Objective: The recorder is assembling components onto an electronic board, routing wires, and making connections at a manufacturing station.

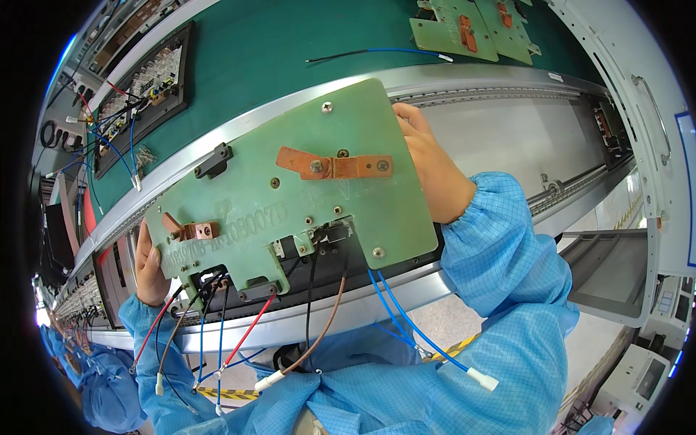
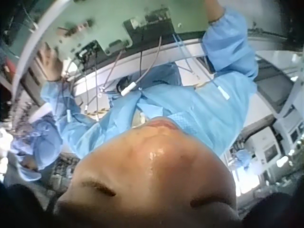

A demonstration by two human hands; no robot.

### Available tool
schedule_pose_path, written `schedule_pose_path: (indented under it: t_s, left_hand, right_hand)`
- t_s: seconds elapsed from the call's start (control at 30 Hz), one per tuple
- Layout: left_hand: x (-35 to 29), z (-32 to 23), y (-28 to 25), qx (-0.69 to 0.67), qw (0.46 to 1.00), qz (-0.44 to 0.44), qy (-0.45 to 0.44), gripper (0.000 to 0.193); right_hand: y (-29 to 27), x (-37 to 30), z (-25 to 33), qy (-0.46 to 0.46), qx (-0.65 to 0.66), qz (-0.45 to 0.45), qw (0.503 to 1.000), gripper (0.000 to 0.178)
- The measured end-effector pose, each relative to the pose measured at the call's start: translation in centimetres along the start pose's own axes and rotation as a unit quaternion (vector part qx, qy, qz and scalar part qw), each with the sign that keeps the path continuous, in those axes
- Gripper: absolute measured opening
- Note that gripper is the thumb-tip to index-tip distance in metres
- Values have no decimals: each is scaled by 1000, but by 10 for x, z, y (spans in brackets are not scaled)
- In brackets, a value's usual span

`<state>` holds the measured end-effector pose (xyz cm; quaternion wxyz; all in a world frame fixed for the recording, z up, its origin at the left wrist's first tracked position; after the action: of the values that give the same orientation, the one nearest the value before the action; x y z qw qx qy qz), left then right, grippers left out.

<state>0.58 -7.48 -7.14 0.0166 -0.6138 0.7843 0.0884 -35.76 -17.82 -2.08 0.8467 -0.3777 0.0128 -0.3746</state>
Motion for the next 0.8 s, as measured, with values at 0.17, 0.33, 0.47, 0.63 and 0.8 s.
schedule_pose_path:
  t_s: [0.17,0.33,0.47,0.63,0.8]
  left_hand:
    - [1,-1,0,6,1000,-3,-2,80]
    - [3,3,2,5,1000,2,-15,80]
    - [9,4,9,-10,999,18,-27,80]
    - [14,2,16,-22,999,17,-40,79]
    - [23,-8,31,-22,998,30,-42,79]
  right_hand:
    - [2,-1,-8,20,51,8,998,31]
    - [-4,-4,-5,34,50,-3,998,31]
    - [-12,-5,0,33,50,-10,998,32]
    - [-16,-4,-6,99,95,17,990,35]
    - [-3,-12,-21,214,385,-31,897,35]
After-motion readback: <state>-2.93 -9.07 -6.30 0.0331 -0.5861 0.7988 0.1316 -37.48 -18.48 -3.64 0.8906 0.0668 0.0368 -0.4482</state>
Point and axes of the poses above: each hand's wrist, its own x-axis towards the middle knuckle, its own y-axis out of the palm, z = x × y, the point moved 9 cm from there along x, towards the middle knuckle, and after that the axes turned 9 degrees about z, right-handed, at the moved point
